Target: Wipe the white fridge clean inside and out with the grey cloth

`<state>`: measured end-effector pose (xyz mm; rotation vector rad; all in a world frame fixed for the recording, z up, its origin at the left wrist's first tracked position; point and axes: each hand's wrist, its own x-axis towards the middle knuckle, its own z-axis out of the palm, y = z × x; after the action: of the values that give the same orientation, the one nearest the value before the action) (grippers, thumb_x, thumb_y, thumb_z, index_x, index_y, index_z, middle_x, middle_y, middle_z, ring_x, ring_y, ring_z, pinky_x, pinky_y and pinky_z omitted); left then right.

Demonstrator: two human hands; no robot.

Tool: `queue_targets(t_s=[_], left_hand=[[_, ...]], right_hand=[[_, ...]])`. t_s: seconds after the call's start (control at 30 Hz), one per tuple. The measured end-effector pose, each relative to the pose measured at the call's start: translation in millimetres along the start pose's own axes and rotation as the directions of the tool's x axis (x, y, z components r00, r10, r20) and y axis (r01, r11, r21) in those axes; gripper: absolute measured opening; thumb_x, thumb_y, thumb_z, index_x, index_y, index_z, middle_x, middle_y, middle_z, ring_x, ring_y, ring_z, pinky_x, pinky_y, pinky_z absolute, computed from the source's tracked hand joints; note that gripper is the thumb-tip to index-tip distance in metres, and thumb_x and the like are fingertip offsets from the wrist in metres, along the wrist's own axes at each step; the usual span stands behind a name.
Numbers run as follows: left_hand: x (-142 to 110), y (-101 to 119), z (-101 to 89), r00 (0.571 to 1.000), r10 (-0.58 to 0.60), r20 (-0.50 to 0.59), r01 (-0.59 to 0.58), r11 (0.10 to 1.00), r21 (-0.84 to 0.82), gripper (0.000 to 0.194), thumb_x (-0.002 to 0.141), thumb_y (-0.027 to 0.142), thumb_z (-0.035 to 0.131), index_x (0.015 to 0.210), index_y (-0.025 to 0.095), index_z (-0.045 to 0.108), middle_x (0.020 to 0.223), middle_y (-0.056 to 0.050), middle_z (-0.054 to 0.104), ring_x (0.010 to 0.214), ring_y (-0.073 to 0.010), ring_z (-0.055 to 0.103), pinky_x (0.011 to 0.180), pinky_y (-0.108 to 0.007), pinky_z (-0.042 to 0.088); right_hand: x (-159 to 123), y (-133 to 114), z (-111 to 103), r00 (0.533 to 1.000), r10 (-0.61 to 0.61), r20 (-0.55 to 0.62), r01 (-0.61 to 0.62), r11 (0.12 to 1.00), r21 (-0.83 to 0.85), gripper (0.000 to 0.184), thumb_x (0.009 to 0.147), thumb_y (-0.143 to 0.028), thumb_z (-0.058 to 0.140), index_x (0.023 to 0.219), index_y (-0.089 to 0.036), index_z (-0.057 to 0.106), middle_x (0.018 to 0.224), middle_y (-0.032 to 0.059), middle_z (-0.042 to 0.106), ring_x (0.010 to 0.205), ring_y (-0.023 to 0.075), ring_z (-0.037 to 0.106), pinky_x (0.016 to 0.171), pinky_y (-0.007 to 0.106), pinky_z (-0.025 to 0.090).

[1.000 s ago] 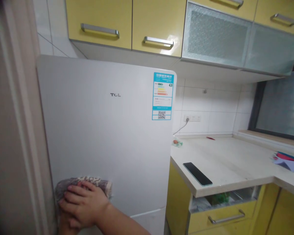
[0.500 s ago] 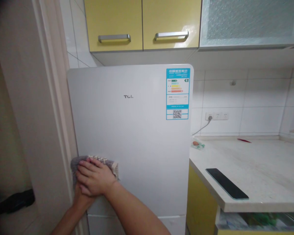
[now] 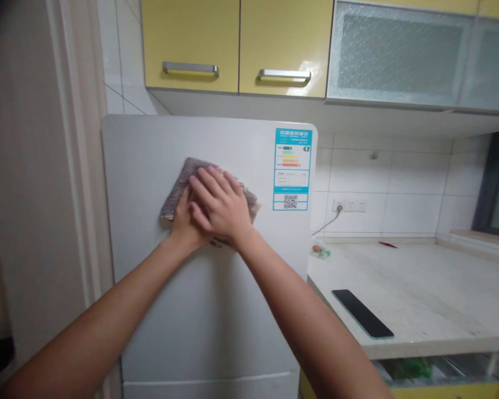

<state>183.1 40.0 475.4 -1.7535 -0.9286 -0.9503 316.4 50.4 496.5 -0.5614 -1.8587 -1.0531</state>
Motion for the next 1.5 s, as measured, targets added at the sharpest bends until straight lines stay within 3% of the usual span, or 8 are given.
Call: queue_targets(t_s=[0.13, 0.23, 0.6, 0.83, 0.97, 1.2, 1.33, 1.5], left_hand=[[51, 38, 9.9, 0.992, 0.123, 0.038, -0.119, 0.989, -0.083, 0.067, 0.11, 0.035, 0.046, 0.17, 0.007, 0.035, 0.178, -0.017, 0.036, 0.168, -0.0297, 0.028, 0.142, -0.047, 0.016], [51, 52, 22.6, 0.977, 0.211, 0.022, -0.207, 0.971, -0.123, 0.071, 0.108, 0.031, 0.047, 0.172, 0.008, 0.029, 0.177, -0.016, 0.039, 0.168, -0.029, 0.031, 0.143, -0.048, 0.019], [-73, 38, 33.0, 0.998, 0.022, -0.065, -0.024, 0.999, -0.034, 0.067, 0.105, 0.039, 0.056, 0.167, 0.015, 0.044, 0.17, -0.014, 0.052, 0.162, -0.0311, 0.041, 0.139, -0.047, 0.02], [-157, 32, 18.5, 0.957, -0.227, -0.178, 0.199, 0.966, -0.162, 0.067, 0.105, 0.028, 0.056, 0.169, 0.02, 0.039, 0.159, -0.014, 0.064, 0.155, -0.0282, 0.051, 0.137, -0.051, 0.024], [-143, 25, 4.1, 0.88, -0.287, -0.378, 0.259, 0.958, -0.124, 0.073, 0.1, 0.025, 0.061, 0.17, 0.024, 0.037, 0.169, -0.013, 0.053, 0.161, -0.0286, 0.042, 0.14, -0.055, 0.015], [-79, -3, -2.1, 0.975, -0.026, -0.221, 0.014, 0.998, -0.057, 0.069, 0.102, 0.032, 0.046, 0.17, 0.024, 0.038, 0.171, -0.007, 0.051, 0.161, -0.0273, 0.045, 0.139, -0.046, 0.021], [-113, -7, 7.9, 0.971, 0.002, -0.24, -0.014, 0.999, -0.048, 0.071, 0.1, 0.027, 0.044, 0.171, 0.022, 0.038, 0.169, -0.009, 0.054, 0.161, -0.0273, 0.046, 0.138, -0.045, 0.026], [-179, -6, 22.5, 0.976, 0.016, -0.216, -0.022, 1.0, -0.022, 0.072, 0.1, 0.026, 0.041, 0.171, 0.024, 0.036, 0.165, -0.007, 0.06, 0.161, -0.0257, 0.046, 0.136, -0.045, 0.03]], right_hand=[[-18, 38, -29, 0.975, 0.173, -0.138, -0.186, 0.979, -0.085, 0.054, 0.111, -0.042, 0.042, 0.153, -0.016, 0.061, 0.163, 0.0104, 0.053, 0.155, 0.0275, 0.043, 0.129, 0.046, 0.033], [-41, 44, -34, 0.96, 0.191, -0.205, -0.215, 0.971, -0.103, 0.054, 0.11, -0.04, 0.039, 0.154, -0.016, 0.06, 0.161, 0.0111, 0.056, 0.153, 0.0287, 0.045, 0.125, 0.047, 0.036], [-53, -4, -6, 1.0, -0.024, 0.011, 0.025, 0.997, -0.071, 0.071, 0.108, -0.056, 0.039, 0.165, -0.016, 0.049, 0.172, 0.0064, 0.043, 0.161, 0.0232, 0.036, 0.133, 0.042, 0.025], [-33, -22, 13, 1.0, 0.021, 0.016, -0.02, 0.996, -0.081, 0.072, 0.112, -0.052, 0.043, 0.174, -0.018, 0.032, 0.178, 0.0042, 0.03, 0.167, 0.0221, 0.025, 0.14, 0.045, 0.016], [-24, -42, 30, 0.999, -0.002, 0.037, 0.003, 1.0, -0.023, 0.074, 0.114, -0.049, 0.04, 0.177, -0.016, 0.021, 0.18, 0.0047, 0.022, 0.17, 0.0214, 0.015, 0.142, 0.048, 0.014], [-22, -76, 73, 0.988, -0.083, 0.132, 0.085, 0.996, -0.01, 0.068, 0.108, -0.01, 0.04, 0.172, -0.034, 0.037, 0.179, -0.0061, 0.024, 0.17, 0.0191, 0.003, 0.143, 0.051, 0.016], [-42, -91, 80, 0.985, -0.109, 0.131, 0.104, 0.994, 0.043, 0.061, 0.106, -0.011, 0.042, 0.158, -0.037, 0.058, 0.176, -0.0102, 0.031, 0.168, 0.0212, 0.0, 0.143, 0.049, 0.015], [-86, -125, 92, 0.981, -0.14, 0.134, 0.132, 0.989, 0.066, 0.063, 0.104, -0.01, 0.043, 0.157, -0.04, 0.059, 0.176, -0.0118, 0.031, 0.169, 0.0205, 0.003, 0.142, 0.044, 0.019]])
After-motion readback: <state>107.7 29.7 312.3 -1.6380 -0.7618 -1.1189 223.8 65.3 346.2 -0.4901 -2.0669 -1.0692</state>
